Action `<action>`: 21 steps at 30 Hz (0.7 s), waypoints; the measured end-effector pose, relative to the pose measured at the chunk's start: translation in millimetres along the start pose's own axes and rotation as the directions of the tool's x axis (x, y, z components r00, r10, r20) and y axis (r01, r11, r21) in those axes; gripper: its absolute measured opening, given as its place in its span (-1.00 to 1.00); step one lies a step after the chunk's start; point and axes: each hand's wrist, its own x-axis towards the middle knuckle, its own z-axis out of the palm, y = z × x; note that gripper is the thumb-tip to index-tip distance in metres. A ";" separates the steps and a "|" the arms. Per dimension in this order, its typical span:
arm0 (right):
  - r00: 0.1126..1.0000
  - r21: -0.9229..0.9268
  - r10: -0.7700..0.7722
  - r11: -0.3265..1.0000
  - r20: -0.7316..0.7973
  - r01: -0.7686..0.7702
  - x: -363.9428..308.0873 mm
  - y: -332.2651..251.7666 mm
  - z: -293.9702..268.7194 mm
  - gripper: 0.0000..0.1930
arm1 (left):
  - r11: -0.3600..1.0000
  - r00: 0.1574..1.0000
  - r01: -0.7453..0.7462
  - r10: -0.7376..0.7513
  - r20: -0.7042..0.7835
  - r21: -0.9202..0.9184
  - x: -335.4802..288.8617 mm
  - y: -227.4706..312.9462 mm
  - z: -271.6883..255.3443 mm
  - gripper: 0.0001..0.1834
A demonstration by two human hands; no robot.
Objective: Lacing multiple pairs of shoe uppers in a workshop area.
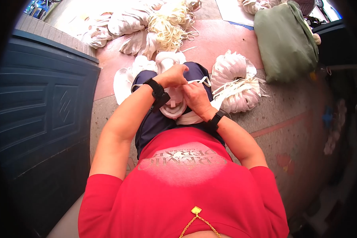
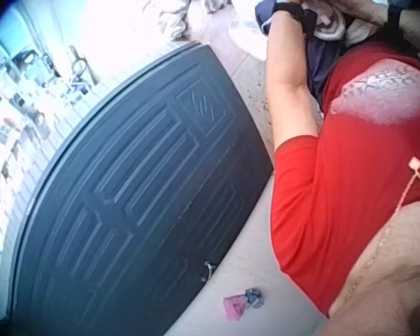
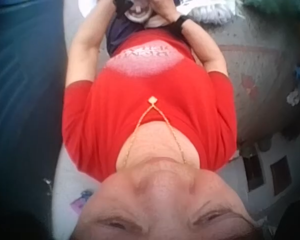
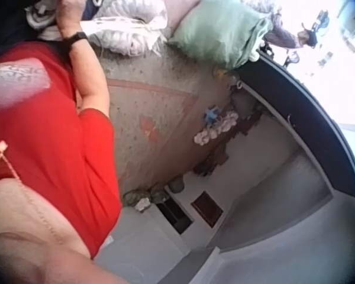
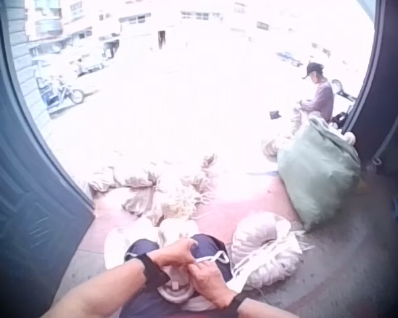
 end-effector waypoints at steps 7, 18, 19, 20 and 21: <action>0.953 -0.413 0.000 0.901 0.302 0.131 19.2 -15.9 -14.7 -0.90 | 0.718 0.989 0.106 -0.146 0.001 -0.688 -25.2 13.7 -28.8 -0.42; 0.850 -0.024 -0.320 0.940 -0.419 0.341 89.8 -66.9 -100.1 -0.87 | 0.202 0.942 0.108 -0.334 0.035 -0.973 -14.3 3.7 -11.0 -0.88; 0.749 -0.021 -0.357 0.908 -0.558 0.418 104.5 -69.4 -122.7 -0.84 | 0.378 0.976 0.199 -0.165 0.145 -0.904 3.1 -13.2 -4.6 -0.91; 0.627 -0.085 -0.361 0.901 -0.690 0.426 114.6 -71.0 -149.1 -0.82 | 0.511 0.977 0.198 -0.173 0.125 -0.837 2.3 -0.9 0.7 -0.90; 0.644 -0.076 -0.316 0.925 -0.696 0.372 115.8 -76.5 -175.1 -0.84 | 0.592 0.945 0.303 -0.285 0.158 -0.746 -5.3 15.7 -3.2 -0.90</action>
